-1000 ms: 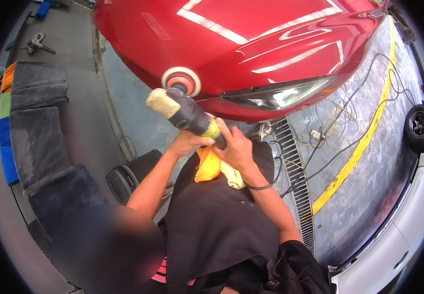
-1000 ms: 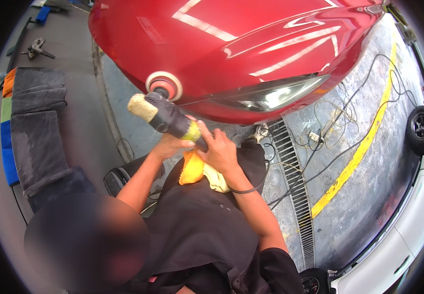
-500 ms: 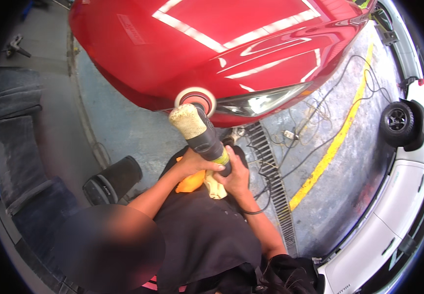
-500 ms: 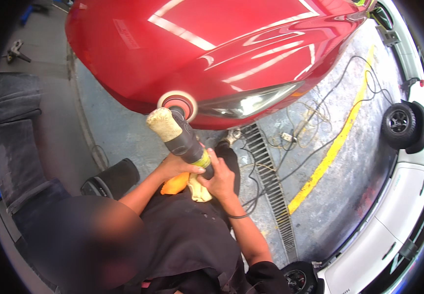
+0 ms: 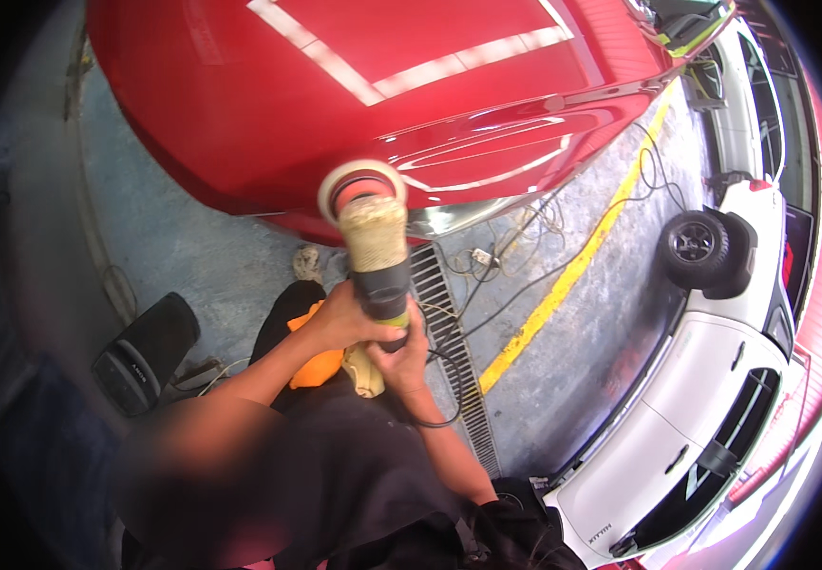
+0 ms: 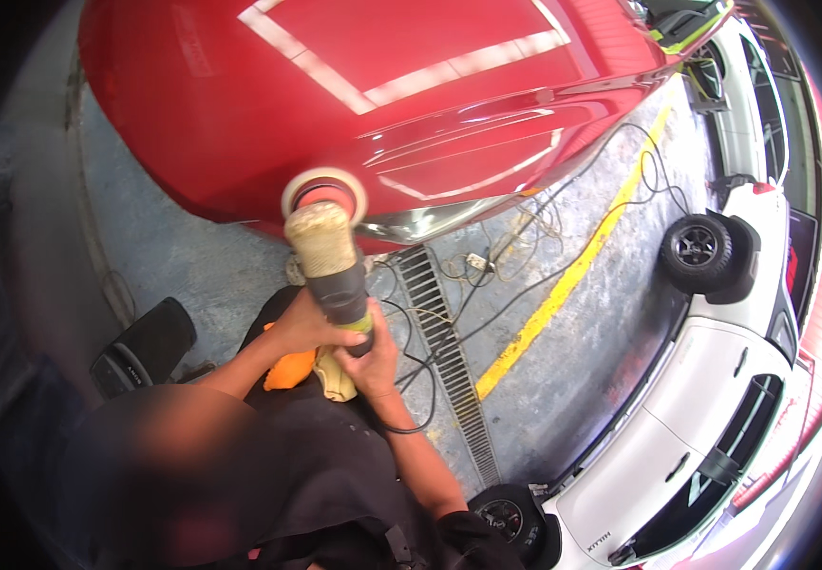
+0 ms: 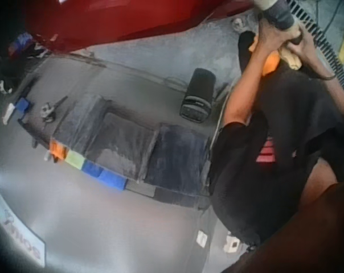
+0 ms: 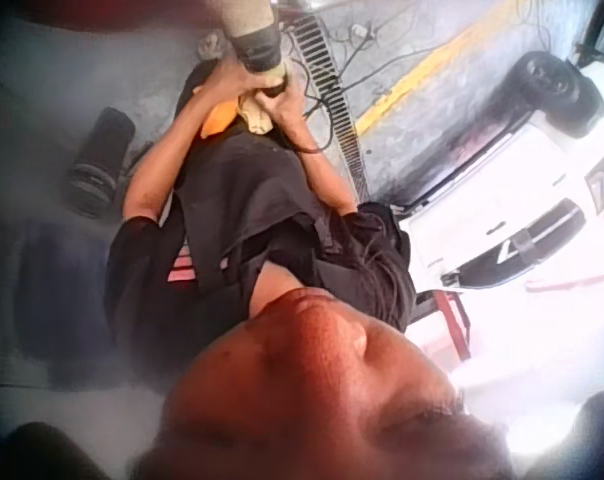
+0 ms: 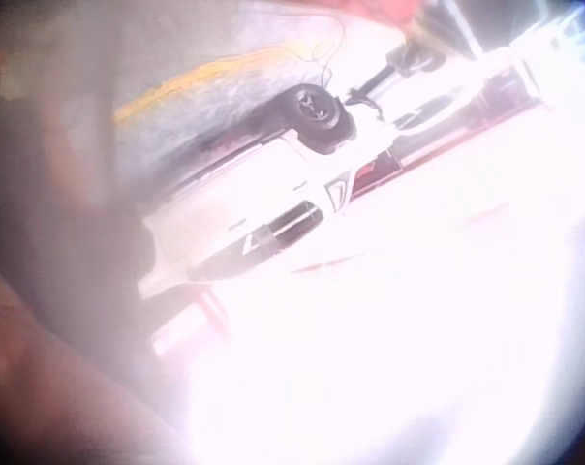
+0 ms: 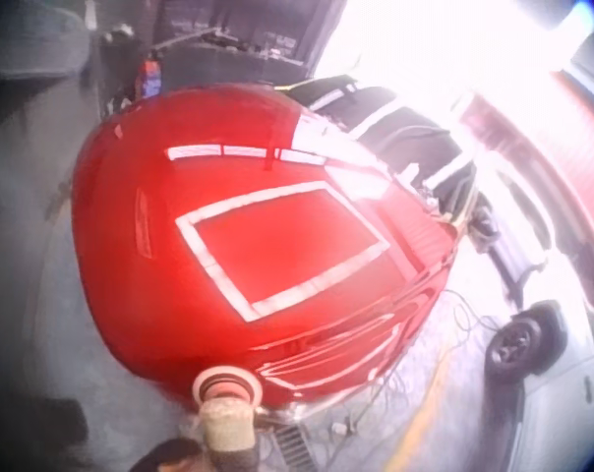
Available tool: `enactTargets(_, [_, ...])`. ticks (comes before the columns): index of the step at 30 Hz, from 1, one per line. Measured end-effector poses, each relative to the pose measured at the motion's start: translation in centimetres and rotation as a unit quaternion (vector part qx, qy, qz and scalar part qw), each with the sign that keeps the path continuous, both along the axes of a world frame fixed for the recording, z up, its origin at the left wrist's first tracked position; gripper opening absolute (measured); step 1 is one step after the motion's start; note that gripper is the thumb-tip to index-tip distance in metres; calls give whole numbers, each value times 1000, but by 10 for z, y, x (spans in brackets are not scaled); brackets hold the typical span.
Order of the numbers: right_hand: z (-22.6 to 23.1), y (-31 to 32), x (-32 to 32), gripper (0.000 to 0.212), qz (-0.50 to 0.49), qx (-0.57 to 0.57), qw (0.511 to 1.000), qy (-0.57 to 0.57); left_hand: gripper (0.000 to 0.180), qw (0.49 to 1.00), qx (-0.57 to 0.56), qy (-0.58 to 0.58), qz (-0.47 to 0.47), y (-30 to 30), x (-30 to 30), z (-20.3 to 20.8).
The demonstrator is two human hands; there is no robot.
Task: The person uses a rotary polisher with a foam pad to buff a taped-off rectangular area on the hood of a red car. The operator moves the polisher in overlapping passes across the marked section, maintaining contact with the surface throughout the clip.
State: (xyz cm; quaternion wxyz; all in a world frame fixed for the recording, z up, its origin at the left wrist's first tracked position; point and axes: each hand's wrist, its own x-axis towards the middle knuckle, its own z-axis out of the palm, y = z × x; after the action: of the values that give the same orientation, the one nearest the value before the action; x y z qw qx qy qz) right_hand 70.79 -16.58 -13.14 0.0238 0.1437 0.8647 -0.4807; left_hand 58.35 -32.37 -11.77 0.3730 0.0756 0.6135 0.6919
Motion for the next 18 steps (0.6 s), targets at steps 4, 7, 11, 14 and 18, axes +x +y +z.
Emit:
enactTargets(4, [9,11,4,95,-41,-25,998,-30,61,999,-27,-36,-7,24,5,4])
enactTargets(7, [15,36,10,91,-110,-48,992,-42,69,996,-63,5,-60,65,-9,13])
enactTargets(11, [11,82,1,77,-163,-26,985,-40,86,999,50,-14,-16,137,-26,4])
enactTargets(14, [20,84,-17,74,-243,-85,965,-47,91,997,30,-5,-67,152,-52,12])
enactTargets(18, [35,43,-26,67,-233,-70,969,-45,88,996,17,-21,-82,113,-62,24])
